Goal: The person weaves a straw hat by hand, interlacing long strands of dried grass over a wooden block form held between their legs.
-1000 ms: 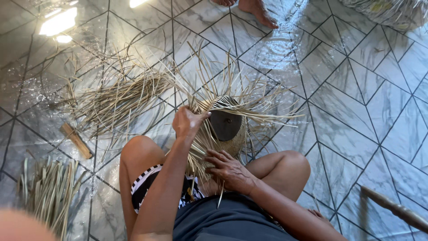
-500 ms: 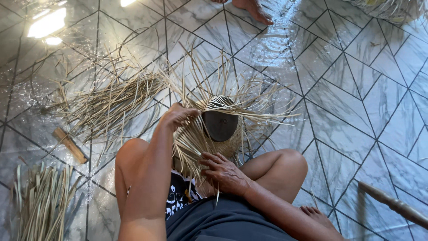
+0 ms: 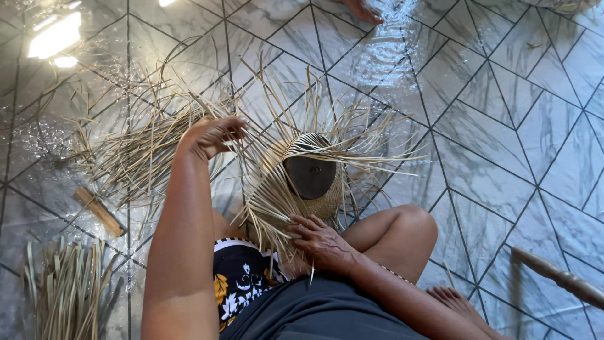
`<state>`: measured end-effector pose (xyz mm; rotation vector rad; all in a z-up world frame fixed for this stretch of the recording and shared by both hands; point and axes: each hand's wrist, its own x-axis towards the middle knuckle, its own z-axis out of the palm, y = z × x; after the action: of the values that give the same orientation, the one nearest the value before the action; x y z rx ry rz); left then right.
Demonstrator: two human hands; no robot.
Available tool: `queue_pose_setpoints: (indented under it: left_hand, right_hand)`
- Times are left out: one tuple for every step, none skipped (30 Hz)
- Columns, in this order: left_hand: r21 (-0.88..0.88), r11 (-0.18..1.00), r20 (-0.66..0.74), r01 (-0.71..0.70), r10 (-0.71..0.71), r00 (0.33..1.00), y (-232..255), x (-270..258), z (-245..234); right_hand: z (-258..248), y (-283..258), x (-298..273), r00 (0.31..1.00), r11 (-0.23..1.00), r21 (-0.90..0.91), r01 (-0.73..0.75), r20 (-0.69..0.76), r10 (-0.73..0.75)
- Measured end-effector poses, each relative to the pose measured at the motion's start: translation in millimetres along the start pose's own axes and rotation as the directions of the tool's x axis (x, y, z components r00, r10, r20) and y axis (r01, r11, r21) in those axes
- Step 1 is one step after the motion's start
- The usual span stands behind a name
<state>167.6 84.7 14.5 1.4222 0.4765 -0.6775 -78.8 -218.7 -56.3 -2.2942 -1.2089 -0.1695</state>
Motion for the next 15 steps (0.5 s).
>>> queue_pose_setpoints:
  left_hand:
    - [-0.012,0.998,0.035,0.064,-0.064,0.997,7,-3,-5]
    - [-0.02,0.992,0.073,0.128,-0.126,0.989,15,-5,-8]
    - [-0.02,0.991,0.074,0.13,-0.128,0.989,11,-2,-7]
    - [-0.049,0.998,0.029,0.037,-0.036,0.999,6,0,-6]
    - [-0.073,0.996,-0.017,-0.057,0.056,0.998,2,3,-5]
    - [-0.073,0.996,-0.017,-0.054,0.053,0.998,3,1,1]
    - [-0.103,0.993,-0.021,-0.055,0.053,0.998,4,-2,7]
    - [-0.133,0.99,-0.026,-0.056,0.054,0.998,6,-4,12]
    - [-0.132,0.99,-0.026,-0.055,0.052,0.998,0,10,7]
    - [-0.165,0.983,-0.038,-0.081,0.075,0.996,-7,24,4]
    - [-0.196,0.975,-0.051,-0.106,0.098,0.994,-14,39,0]
    - [-0.196,0.975,-0.052,-0.106,0.098,0.994,-16,40,2]
    - [-0.304,0.934,-0.096,-0.185,0.163,0.982,-19,42,4]
    - [-0.404,0.876,-0.145,-0.262,0.222,0.964,-22,44,7]
    - [-0.405,0.876,-0.145,-0.262,0.221,0.964,-20,37,9]
  right_hand:
    - [-3,-1,2,1.0,1.0,0.003,0.006,0.002,-0.006]
    - [-7,-2,3,1.0,1.0,0.005,0.01,0.004,-0.01]
    - [-8,-3,4,1.0,1.0,0.006,0.008,0.004,-0.008]
    - [-9,-4,4,1.0,1.0,0.015,0.0,-0.001,0.0]
    - [-10,-5,5,1.0,1.0,0.023,-0.008,-0.006,0.008]
    - [-11,-6,5,1.0,1.0,0.025,-0.01,-0.005,0.01]
    - [-12,-6,5,1.0,1.0,0.029,-0.011,0.0,0.011]
    - [-13,-6,6,1.0,0.999,0.031,-0.011,0.003,0.011]
    - [-15,-7,7,1.0,0.999,0.032,-0.012,0.003,0.012]
    - [-16,-7,8,1.0,0.999,0.045,-0.014,-0.006,0.014]
    - [-18,-8,8,1.0,0.998,0.058,-0.016,-0.015,0.017]
    - [-16,-7,8,1.0,0.998,0.059,-0.015,-0.015,0.016]
    - [-14,-6,8,1.0,0.998,0.055,-0.015,-0.013,0.016]
    - [-13,-4,7,1.0,0.999,0.049,-0.017,-0.011,0.017]
    - [-11,-1,4,1.0,0.999,0.049,-0.017,-0.01,0.018]
